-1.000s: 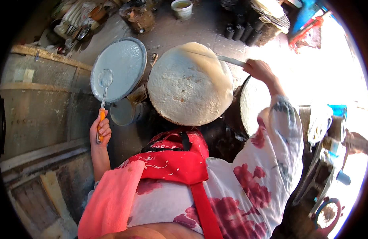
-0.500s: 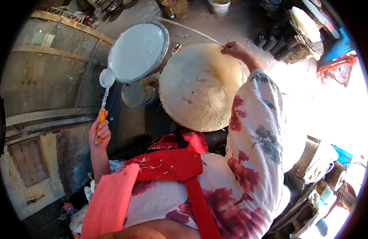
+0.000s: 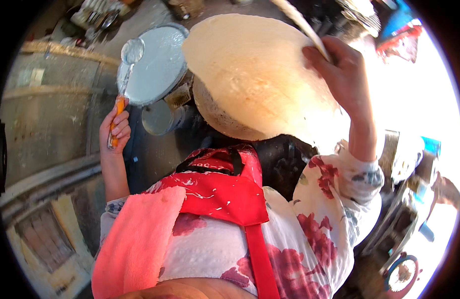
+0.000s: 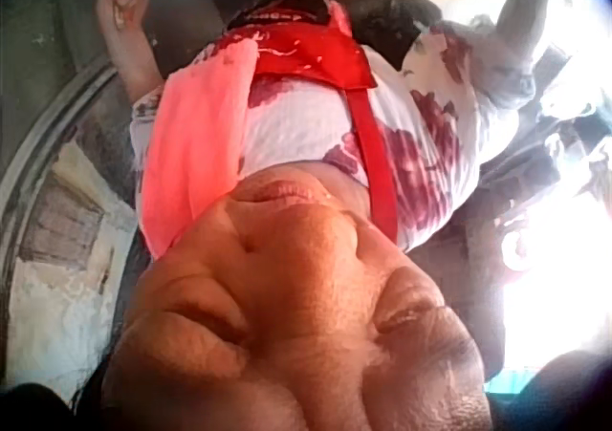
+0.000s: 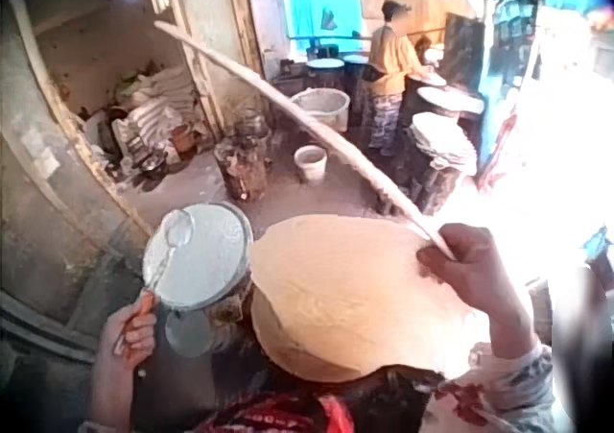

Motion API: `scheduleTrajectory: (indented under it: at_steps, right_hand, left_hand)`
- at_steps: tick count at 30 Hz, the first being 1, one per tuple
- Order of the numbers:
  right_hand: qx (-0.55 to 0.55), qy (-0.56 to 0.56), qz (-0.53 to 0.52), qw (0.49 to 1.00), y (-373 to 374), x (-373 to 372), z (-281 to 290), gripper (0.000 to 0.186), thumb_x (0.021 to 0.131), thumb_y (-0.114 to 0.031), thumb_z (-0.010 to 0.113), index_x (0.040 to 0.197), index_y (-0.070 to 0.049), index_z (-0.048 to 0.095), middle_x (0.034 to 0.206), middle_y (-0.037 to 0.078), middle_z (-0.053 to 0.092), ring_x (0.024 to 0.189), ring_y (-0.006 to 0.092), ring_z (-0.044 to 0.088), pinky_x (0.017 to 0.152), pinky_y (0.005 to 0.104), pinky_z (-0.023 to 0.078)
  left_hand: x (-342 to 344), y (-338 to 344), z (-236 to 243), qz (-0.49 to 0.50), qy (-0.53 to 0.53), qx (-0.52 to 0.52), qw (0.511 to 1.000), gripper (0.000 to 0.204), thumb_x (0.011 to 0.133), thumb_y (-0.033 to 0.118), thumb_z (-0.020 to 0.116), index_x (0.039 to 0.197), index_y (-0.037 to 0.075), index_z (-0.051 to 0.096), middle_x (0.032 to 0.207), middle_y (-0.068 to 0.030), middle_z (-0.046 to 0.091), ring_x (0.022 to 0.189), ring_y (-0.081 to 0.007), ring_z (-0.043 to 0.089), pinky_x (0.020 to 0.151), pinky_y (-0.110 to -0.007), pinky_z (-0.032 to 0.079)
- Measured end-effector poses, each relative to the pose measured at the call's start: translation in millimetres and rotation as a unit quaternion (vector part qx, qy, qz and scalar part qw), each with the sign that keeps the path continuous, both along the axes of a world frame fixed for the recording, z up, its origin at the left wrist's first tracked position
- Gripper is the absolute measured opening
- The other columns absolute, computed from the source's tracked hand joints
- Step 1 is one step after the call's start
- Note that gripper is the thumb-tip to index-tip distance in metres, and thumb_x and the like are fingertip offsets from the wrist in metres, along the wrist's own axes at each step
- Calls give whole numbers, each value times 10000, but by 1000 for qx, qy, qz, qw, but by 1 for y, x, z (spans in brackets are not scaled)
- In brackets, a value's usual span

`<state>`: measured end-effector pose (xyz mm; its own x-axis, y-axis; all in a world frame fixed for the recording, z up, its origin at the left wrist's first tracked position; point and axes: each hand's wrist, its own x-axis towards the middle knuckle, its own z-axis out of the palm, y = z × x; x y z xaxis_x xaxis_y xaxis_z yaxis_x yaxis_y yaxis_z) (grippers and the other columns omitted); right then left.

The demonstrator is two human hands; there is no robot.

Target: The person scoops batter from a bucket using a ladle and spreads it onto hot, circular griddles to cook thin, round cakes. They use a long metal spatula to spread the batter evenly and flip the cakes as they cook, then remove the finished cakes from the griddles.

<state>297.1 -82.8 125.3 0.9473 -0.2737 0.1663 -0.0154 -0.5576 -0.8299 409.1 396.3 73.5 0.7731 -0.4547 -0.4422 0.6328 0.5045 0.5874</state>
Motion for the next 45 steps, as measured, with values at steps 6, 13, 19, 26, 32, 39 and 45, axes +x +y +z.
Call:
scheduleTrajectory:
  at_steps: [6, 13, 19, 26, 32, 39, 45]
  right_hand:
    - [-28, -48, -353, 934, 90, -137, 7, 171, 844, -189, 684, 844, -22, 645, 626, -32, 562, 566, 19, 463, 518, 175, 347]
    - [-61, -46, -641, 763, 274, -274, 25, 199, 846, -207, 680, 842, -11, 649, 621, -37, 558, 569, 14, 466, 526, 187, 372]
    - [-40, -54, -837, 544, 479, -348, 35, 199, 839, -190, 670, 824, 7, 645, 662, -64, 511, 600, 28, 417, 548, 195, 354]
    - [-184, 48, -911, 366, 734, -271, 173, 212, 871, -244, 636, 824, -38, 647, 698, -75, 519, 644, 30, 425, 576, 202, 367]
    - [-353, 320, -835, 273, 807, -210, 315, 273, 915, -319, 575, 1012, -71, 635, 792, 17, 616, 685, 108, 549, 645, 240, 436]
    - [-369, 492, -751, 241, 745, -179, 219, 58, 826, -150, 547, 816, -95, 528, 755, 106, 563, 749, 300, 602, 590, 445, 465]
    - [-254, 412, -842, 237, 714, -131, -41, 92, 760, -134, 603, 833, -113, 552, 820, 76, 528, 771, 283, 582, 621, 392, 500]
  left_hand:
    - [63, -27, -6, -223, -17, -5, 975, 379, 986, 158, 370, 1310, -36, 344, 662, 1, 397, 399, -50, 395, 368, -204, 375]
    - [65, -74, -2, -539, 40, -57, 839, 377, 982, 182, 400, 1299, -18, 363, 666, -10, 413, 389, -62, 410, 357, -205, 374]
    - [7, -95, 17, -735, 80, -62, 671, 374, 977, 203, 420, 1288, 0, 374, 671, -13, 417, 406, -68, 425, 367, -201, 366]
    - [61, -139, 26, -866, 178, -73, 461, 345, 972, 184, 413, 1268, 8, 425, 666, -3, 410, 425, -69, 391, 376, -215, 330]
    - [34, -144, 63, -902, 179, -104, 379, 337, 974, 176, 397, 1254, -8, 433, 651, 8, 381, 431, -67, 362, 390, -222, 316]
    - [40, -129, 117, -907, 164, -96, 375, 341, 978, 180, 391, 1261, -8, 422, 634, 14, 363, 427, -68, 351, 391, -217, 309]
    - [60, -161, 71, -897, 102, -66, 425, 328, 976, 175, 393, 1252, 0, 430, 630, 18, 353, 424, -68, 349, 381, -216, 303]
